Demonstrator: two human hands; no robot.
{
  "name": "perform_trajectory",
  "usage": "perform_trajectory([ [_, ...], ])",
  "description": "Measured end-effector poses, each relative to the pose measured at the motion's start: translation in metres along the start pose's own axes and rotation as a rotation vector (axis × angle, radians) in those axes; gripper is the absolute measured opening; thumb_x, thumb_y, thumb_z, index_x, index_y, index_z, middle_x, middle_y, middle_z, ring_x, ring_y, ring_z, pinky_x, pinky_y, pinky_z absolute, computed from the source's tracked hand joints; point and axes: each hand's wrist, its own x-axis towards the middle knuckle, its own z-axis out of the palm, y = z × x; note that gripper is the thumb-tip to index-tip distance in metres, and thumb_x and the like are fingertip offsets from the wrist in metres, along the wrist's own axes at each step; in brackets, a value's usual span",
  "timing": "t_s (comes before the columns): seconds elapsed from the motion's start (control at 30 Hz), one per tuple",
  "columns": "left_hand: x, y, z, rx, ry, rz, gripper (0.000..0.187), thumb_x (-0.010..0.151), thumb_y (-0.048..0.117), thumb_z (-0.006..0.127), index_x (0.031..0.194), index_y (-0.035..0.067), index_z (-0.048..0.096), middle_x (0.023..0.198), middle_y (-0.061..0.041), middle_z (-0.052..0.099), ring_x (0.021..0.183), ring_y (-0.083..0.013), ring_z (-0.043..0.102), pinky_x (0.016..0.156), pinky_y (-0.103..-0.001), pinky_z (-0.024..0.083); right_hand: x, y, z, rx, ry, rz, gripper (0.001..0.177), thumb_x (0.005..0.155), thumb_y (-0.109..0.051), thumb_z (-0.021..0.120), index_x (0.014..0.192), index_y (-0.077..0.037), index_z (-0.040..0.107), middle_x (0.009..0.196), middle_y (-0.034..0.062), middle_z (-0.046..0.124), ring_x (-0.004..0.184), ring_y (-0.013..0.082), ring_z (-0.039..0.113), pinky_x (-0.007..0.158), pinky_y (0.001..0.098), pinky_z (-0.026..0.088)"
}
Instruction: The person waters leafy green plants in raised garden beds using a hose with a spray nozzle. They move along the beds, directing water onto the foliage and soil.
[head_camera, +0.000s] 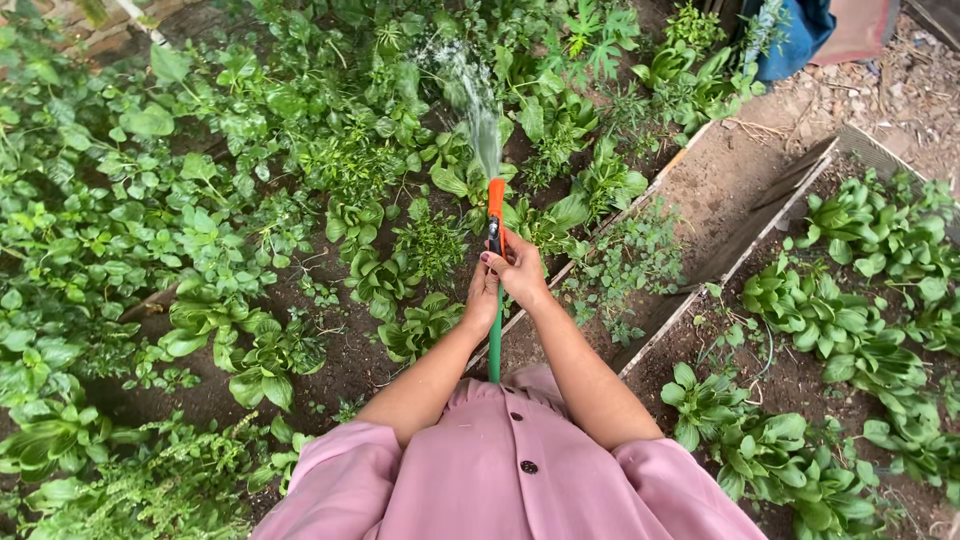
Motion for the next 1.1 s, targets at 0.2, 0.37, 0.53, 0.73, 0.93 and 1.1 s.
perform_trajectory([
  [0.2, -0.013, 0.002, 0.013, 0.008, -0.052, -0.113, 0.073, 0.103, 0.055, 0.04, 0.16, 0.012, 0.03, 0.154, -0.015, 0.049, 0.14, -0.0262, 0.048, 0.112, -0.037, 0.04, -0.01, 0.01, -0.017, -0.011, 0.045, -0.094, 0.05, 0.089, 0.0, 0.074, 0.137, 0.0, 0.059, 0.103, 0.0022, 0.071, 0.09, 0.009, 0.064, 0.083, 0.0256, 0.054],
  [0.37, -0.014, 0.0, 0.016, 0.037, -0.091, -0.035, 0.066, 0.106, 0.051, 0.038, 0.158, 0.009, 0.033, 0.151, -0.016, 0.051, 0.138, -0.0271, 0.05, 0.112, -0.038, 0.04, -0.016, 0.012, -0.022, -0.051, 0.051, -0.087, 0.049, 0.09, -0.003, 0.072, 0.137, 0.0, 0.059, 0.1, 0.0, 0.069, 0.088, 0.0077, 0.059, 0.082, 0.0243, 0.051],
  [0.53, -0.017, -0.019, 0.015, 0.064, -0.09, -0.066, 0.064, 0.107, 0.05, 0.037, 0.155, 0.008, 0.037, 0.145, -0.018, 0.056, 0.133, -0.0291, 0.055, 0.11, -0.039, 0.043, -0.019, 0.014, -0.019, -0.116, 0.076, 0.042, 0.039, 0.091, -0.008, 0.073, 0.128, 0.002, 0.065, 0.097, 0.0019, 0.071, 0.086, 0.01, 0.06, 0.08, 0.0272, 0.052],
  [0.73, -0.025, -0.039, 0.025, 0.157, -0.017, -0.231, 0.064, 0.108, 0.05, 0.038, 0.158, 0.011, 0.033, 0.149, -0.016, 0.048, 0.133, -0.0286, 0.05, 0.107, -0.041, 0.041, -0.019, 0.017, -0.025, -0.305, 0.072, 0.132, 0.043, 0.091, -0.02, 0.074, 0.129, -0.002, 0.067, 0.098, 0.0082, 0.075, 0.088, 0.0154, 0.066, 0.084, 0.0318, 0.053],
  [0.93, -0.041, -0.047, 0.039, -0.086, 0.026, -0.296, 0.062, 0.106, 0.049, 0.038, 0.157, 0.012, 0.035, 0.136, -0.013, 0.058, 0.117, -0.0188, 0.06, 0.094, -0.034, 0.051, -0.021, 0.012, -0.028, -0.393, 0.021, 0.317, 0.048, 0.089, -0.032, 0.074, 0.131, -0.01, 0.067, 0.099, 0.0101, 0.075, 0.089, 0.0197, 0.068, 0.088, 0.0367, 0.053],
  [1.1, -0.061, -0.069, 0.046, -0.203, 0.06, -0.436, 0.062, 0.106, 0.045, 0.041, 0.158, 0.013, 0.032, 0.127, -0.01, 0.059, 0.098, -0.0182, 0.06, 0.081, -0.035, 0.051, -0.038, 0.03, -0.033, -0.381, -0.01, 0.46, 0.045, 0.091, -0.034, 0.071, 0.13, -0.013, 0.068, 0.097, 0.0135, 0.074, 0.085, 0.0242, 0.067, 0.084, 0.0427, 0.055],
])
